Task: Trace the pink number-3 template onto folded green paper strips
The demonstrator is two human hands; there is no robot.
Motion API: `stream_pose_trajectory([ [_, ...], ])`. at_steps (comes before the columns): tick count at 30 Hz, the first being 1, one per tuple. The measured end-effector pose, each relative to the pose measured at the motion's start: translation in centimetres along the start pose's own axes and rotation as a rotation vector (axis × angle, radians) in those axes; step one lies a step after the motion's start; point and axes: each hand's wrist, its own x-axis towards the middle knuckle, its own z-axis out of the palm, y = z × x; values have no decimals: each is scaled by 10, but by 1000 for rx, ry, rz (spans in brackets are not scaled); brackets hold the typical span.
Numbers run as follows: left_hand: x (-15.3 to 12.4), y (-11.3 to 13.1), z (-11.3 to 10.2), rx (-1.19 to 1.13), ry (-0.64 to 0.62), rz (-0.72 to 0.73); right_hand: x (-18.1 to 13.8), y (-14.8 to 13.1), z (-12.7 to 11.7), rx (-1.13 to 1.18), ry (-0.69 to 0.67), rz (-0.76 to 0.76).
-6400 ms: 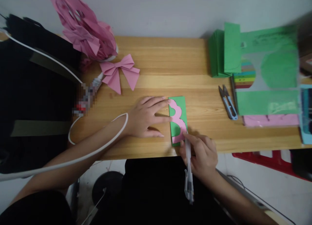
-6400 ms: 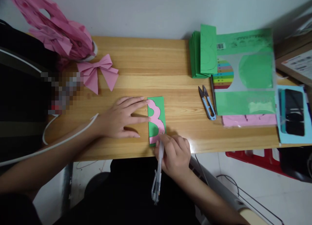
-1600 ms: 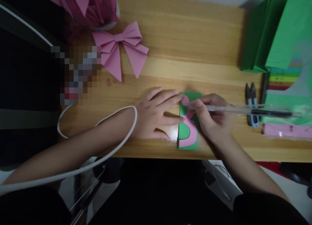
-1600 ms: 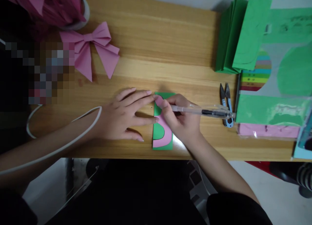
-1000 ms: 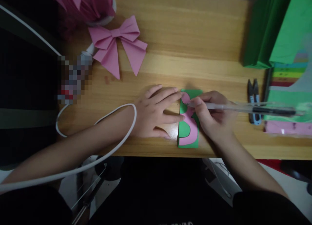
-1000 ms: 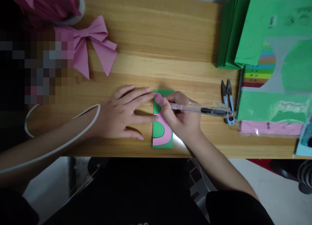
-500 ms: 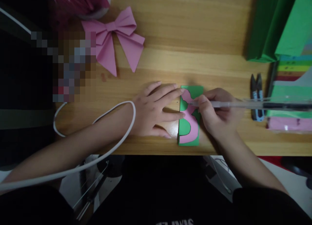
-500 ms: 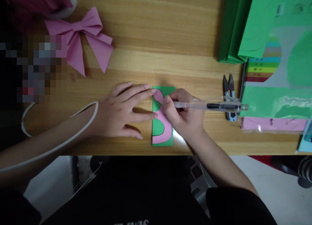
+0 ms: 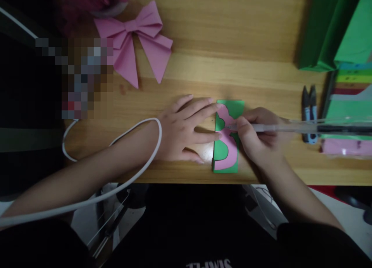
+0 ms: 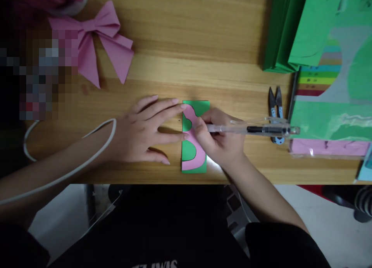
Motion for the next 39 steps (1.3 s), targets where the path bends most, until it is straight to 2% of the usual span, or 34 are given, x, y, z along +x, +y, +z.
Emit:
stream_pose_trajectory([
  [9, 0, 2, 2, -8, 36, -12, 0, 2, 0, 75, -84, -41],
  [17, 0, 2, 0, -21, 29, -21, 4, -4, -1, 146, -158, 70],
  [21, 1, 2, 0, -17, 26, -14, 4, -4, -1, 163, -156, 64],
  [26, 1, 2, 0, -39, 41, -7, 4, -1, 0, 179, -92, 47],
  [32, 1, 3, 0, -37, 36, -21, 2, -2, 1, 161, -114, 83],
  [39, 0, 0, 3, -1, 40, -1, 3, -1, -1, 131, -114, 43],
])
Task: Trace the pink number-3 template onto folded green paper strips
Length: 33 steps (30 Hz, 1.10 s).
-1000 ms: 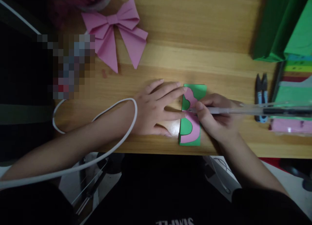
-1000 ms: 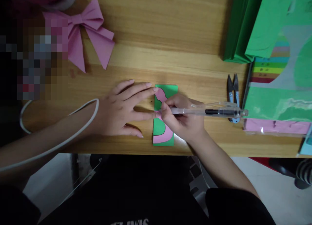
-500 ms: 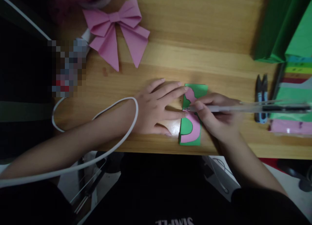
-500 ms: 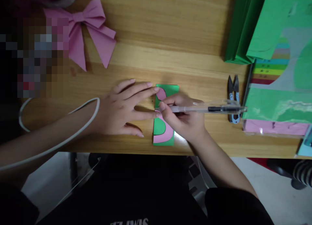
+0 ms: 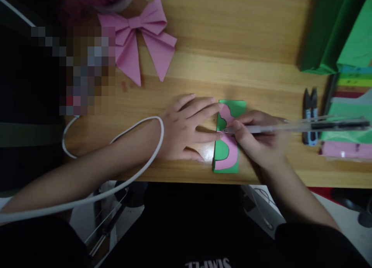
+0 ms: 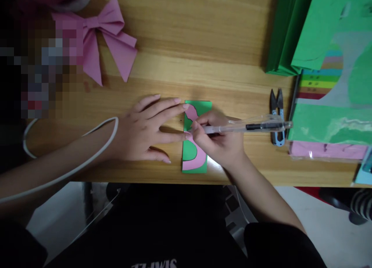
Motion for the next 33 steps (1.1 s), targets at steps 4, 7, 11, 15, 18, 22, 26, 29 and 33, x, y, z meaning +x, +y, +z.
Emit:
stream_pose_trajectory([
  [4, 0, 1, -1, -20, 4, -15, 0, 2, 0, -16, 52, 1],
  [7, 1, 2, -2, -26, 0, -15, 0, 4, 1, -13, 86, -15],
  [11, 0, 1, -1, -17, 0, -6, 0, 6, 2, -18, 114, -17],
  [15, 0, 1, 0, -16, 7, -6, 0, 8, 2, -62, 139, 14],
  [18, 0, 2, 0, -23, 12, -27, -2, 8, 2, -75, 140, 32],
  [22, 0, 2, 0, -32, 4, -29, -2, 8, 1, -80, 141, 40],
  [26, -1, -1, 2, -39, 11, 8, -2, 8, 1, -57, 142, 15],
  [29, -1, -1, 2, -43, 19, 13, -1, 7, 2, -45, 141, 38],
  [33, 0, 1, -1, -57, -2, -11, 0, 6, 3, -53, 143, 11],
])
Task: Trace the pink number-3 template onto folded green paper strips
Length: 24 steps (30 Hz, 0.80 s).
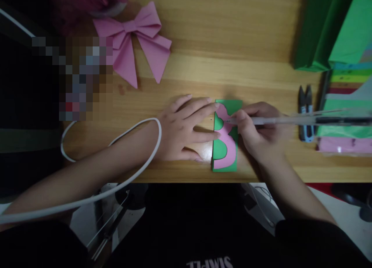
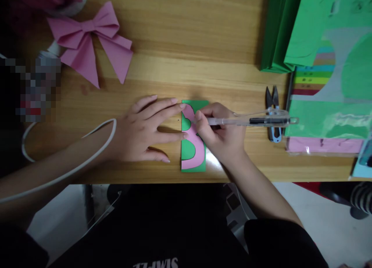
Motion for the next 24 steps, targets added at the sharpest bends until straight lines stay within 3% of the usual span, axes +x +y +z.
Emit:
stream_pose_trajectory([
  [16, 0, 0, 1, 55, 3, 14, 4, -4, 0, 28, -50, -66],
  [18, 0, 0, 0, 60, 1, 10, 3, -2, -1, 93, -5, -73],
  [24, -1, -1, -1, 78, 1, 23, 4, -2, -6, 276, 342, -60],
])
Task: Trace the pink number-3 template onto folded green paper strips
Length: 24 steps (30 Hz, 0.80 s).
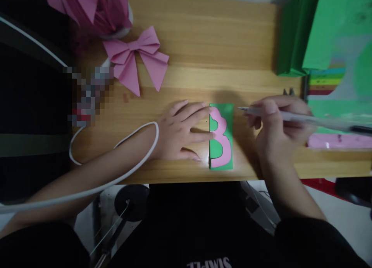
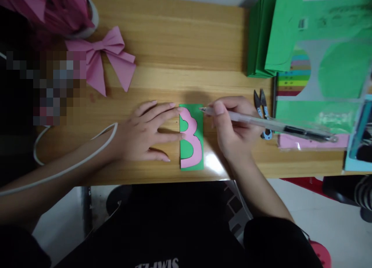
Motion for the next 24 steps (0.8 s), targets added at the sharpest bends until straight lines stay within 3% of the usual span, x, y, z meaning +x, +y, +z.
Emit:
stream_pose_trajectory([
  [4, -1, -1, 1, 29, 7, 18, -11, -13, -10, 24, 10, 36],
  [10, 0, -2, 0, 61, -24, 29, -51, -33, -22, -198, -228, 217],
  [17, 1, -2, -3, 58, -42, 28, -66, -26, -6, -180, -148, 347],
  [24, 1, -2, -4, 66, -65, 19, -62, -24, -7, -133, -149, 415],
])
